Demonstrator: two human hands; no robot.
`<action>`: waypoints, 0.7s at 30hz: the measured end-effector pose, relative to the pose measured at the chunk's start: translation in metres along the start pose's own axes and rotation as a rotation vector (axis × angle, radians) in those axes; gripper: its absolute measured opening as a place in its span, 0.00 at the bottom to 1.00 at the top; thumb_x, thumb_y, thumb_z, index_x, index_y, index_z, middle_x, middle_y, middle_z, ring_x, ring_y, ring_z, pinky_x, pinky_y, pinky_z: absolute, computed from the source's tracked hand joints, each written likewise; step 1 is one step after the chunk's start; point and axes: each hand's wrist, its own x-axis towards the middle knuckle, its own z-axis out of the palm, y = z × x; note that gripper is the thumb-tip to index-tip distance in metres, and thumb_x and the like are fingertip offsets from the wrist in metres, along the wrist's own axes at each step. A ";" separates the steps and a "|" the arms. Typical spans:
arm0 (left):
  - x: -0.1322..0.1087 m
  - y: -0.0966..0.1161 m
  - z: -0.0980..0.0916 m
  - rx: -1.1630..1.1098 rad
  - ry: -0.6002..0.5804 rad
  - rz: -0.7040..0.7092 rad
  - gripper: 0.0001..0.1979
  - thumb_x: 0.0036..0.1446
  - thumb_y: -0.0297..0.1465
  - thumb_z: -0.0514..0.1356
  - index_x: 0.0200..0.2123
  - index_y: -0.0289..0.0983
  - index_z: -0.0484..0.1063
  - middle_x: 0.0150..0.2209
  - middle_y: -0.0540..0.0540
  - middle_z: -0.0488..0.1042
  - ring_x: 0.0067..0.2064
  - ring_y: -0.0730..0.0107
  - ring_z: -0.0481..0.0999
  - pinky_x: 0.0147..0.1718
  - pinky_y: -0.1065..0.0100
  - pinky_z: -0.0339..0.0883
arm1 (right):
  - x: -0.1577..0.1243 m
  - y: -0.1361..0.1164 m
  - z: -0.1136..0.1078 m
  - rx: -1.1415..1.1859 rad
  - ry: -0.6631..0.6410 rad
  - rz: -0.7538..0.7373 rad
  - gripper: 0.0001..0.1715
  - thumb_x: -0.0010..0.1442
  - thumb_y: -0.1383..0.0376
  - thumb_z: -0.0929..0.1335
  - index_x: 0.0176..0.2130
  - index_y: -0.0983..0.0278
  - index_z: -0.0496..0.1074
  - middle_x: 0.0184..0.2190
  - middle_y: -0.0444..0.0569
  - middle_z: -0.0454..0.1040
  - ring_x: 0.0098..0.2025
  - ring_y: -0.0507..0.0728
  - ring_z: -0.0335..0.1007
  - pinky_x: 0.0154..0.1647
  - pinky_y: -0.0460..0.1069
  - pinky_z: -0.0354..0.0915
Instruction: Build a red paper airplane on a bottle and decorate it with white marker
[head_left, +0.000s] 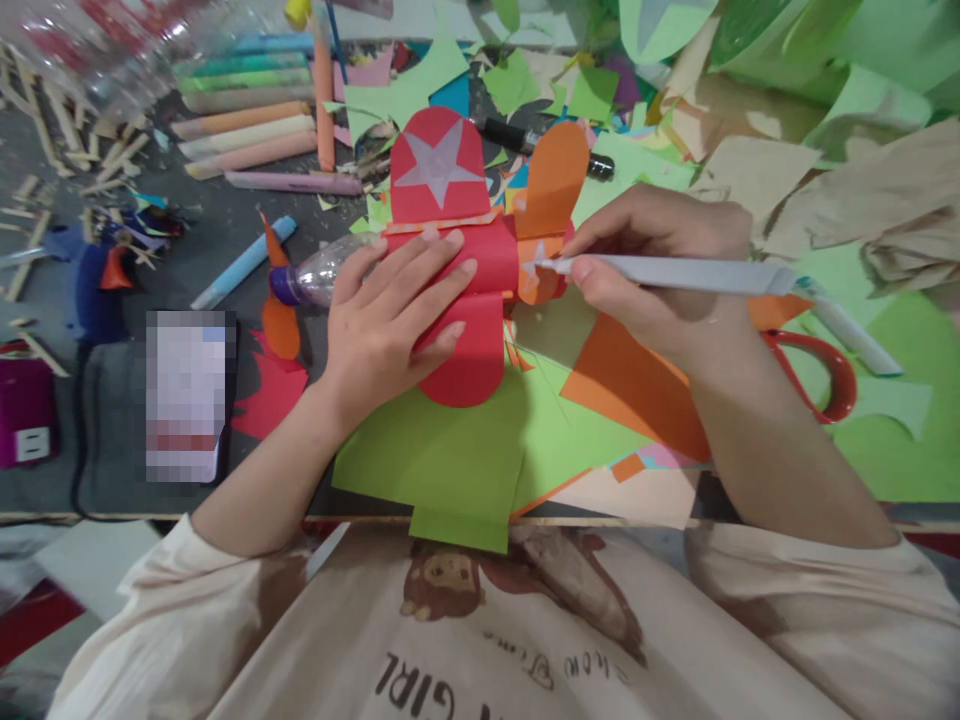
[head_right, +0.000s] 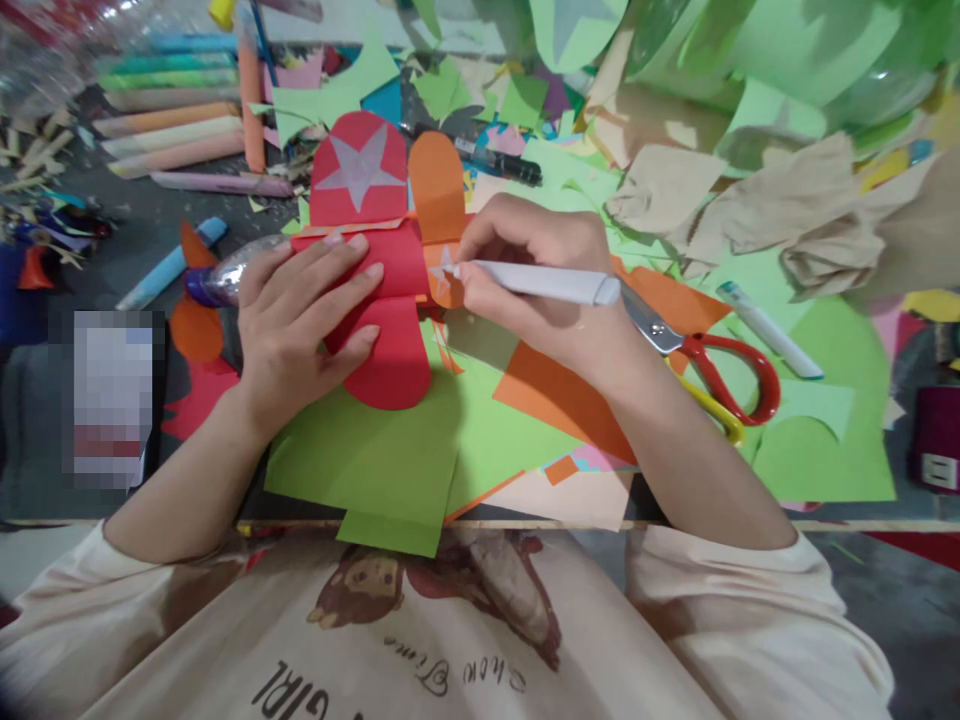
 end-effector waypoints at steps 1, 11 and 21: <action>0.000 0.000 0.000 0.010 0.003 0.000 0.22 0.69 0.40 0.52 0.63 0.46 0.66 0.64 0.45 0.69 0.66 0.55 0.67 0.67 0.51 0.56 | 0.000 -0.001 0.000 0.001 -0.003 -0.005 0.07 0.57 0.66 0.71 0.27 0.59 0.73 0.21 0.41 0.71 0.21 0.50 0.60 0.21 0.48 0.53; 0.000 0.000 0.000 0.030 0.030 0.032 0.22 0.69 0.38 0.52 0.64 0.47 0.64 0.64 0.46 0.69 0.65 0.56 0.69 0.66 0.52 0.58 | 0.000 -0.003 -0.002 -0.031 -0.072 0.052 0.08 0.56 0.65 0.71 0.26 0.57 0.71 0.20 0.41 0.71 0.21 0.52 0.60 0.22 0.50 0.54; 0.000 0.000 0.000 0.026 0.029 0.041 0.22 0.69 0.38 0.52 0.64 0.46 0.64 0.64 0.45 0.68 0.66 0.55 0.68 0.66 0.51 0.58 | 0.000 -0.001 -0.002 -0.024 -0.054 0.040 0.09 0.55 0.66 0.71 0.25 0.57 0.71 0.21 0.41 0.71 0.21 0.52 0.60 0.21 0.50 0.54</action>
